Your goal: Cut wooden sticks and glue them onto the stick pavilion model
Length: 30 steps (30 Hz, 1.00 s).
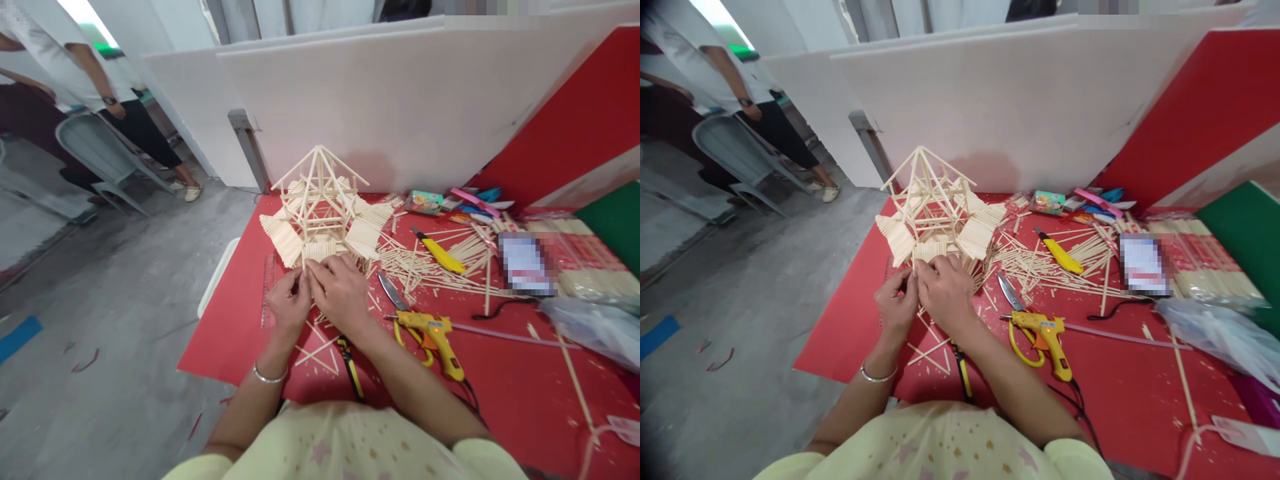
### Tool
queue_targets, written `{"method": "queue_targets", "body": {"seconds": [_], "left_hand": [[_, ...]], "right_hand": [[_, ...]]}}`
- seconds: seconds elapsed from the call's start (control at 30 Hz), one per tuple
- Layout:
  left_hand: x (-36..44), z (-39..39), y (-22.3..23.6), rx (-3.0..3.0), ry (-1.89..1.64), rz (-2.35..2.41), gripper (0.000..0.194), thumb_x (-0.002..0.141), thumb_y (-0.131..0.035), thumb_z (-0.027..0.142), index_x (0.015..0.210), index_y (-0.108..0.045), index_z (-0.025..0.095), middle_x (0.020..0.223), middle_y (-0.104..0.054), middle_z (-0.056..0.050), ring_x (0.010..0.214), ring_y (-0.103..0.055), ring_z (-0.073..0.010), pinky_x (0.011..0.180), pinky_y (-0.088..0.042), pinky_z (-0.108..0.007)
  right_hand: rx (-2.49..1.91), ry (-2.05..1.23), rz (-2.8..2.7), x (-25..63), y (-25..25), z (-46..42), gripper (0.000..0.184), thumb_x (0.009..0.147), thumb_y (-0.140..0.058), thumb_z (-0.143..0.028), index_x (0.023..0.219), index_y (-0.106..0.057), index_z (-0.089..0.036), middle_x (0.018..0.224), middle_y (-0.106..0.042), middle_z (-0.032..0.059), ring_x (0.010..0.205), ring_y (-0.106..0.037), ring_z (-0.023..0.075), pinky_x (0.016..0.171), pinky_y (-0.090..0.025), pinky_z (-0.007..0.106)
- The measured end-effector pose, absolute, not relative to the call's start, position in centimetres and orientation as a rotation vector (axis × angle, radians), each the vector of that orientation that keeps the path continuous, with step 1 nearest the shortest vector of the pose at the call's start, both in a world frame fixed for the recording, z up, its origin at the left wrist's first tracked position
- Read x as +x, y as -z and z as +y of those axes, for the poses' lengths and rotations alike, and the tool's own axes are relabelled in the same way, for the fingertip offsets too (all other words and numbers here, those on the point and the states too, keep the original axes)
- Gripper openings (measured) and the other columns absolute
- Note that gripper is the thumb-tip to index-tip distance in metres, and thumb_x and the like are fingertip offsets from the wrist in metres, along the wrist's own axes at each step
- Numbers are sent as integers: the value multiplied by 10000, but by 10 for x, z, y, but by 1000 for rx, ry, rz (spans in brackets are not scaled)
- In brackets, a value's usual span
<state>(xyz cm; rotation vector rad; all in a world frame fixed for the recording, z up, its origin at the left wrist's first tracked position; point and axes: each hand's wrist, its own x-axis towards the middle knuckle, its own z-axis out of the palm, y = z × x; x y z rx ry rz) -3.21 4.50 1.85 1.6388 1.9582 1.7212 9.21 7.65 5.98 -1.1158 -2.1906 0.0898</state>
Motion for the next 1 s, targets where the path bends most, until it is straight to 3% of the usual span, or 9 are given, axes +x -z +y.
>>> {"method": "queue_targets", "body": {"seconds": [0.2, 0.4, 0.63, 0.87, 1.0], "left_hand": [[-36, 41, -14, 1662, -1745, 1929, 194, 882, -626, 242, 995, -749, 145, 878, -776, -68, 748, -706, -169, 731, -563, -295], [-39, 37, -7, 1609, -1837, 1894, 184, 886, -619, 247, 967, -755, 154, 888, -779, -67, 783, -722, -185, 741, -574, -307], [-39, 37, 5, 1553, -1935, 1823, 181, 893, -618, 248, 958, -761, 159, 920, -780, -83, 836, -726, -202, 805, -581, -339], [-39, 39, 15, 1448, -1914, 1765, 231, 905, -604, 299, 1002, -761, 159, 935, -779, -86, 853, -726, -205, 814, -580, -347], [-37, 39, 14, 1337, -1933, 1694, 245, 903, -609, 324, 1006, -762, 162, 928, -771, -83, 838, -713, -199, 805, -570, -342]], "right_hand": [[-1092, -134, -2118, 92, -58, 77, 221, 999, -510, -304, 1085, -694, -215, 988, -672, 47, 989, -538, 187, 888, -386, 304], [-1160, -172, -2074, 92, -54, 73, 238, 994, -525, -363, 858, -620, -192, 844, -661, 30, 869, -562, 178, 809, -382, 289], [-1224, -122, -2116, 98, -53, 61, 315, 1028, -420, -339, 819, -603, -191, 801, -658, 46, 810, -572, 175, 756, -366, 290], [-1178, -206, -2136, 97, -49, 47, 312, 1037, -423, -368, 926, -660, -199, 941, -718, 57, 936, -621, 165, 838, -383, 265], [-1250, -206, -2142, 98, -45, 36, 329, 1009, -478, -456, 891, -655, -205, 826, -714, 25, 800, -630, 152, 703, -347, 259]]}}
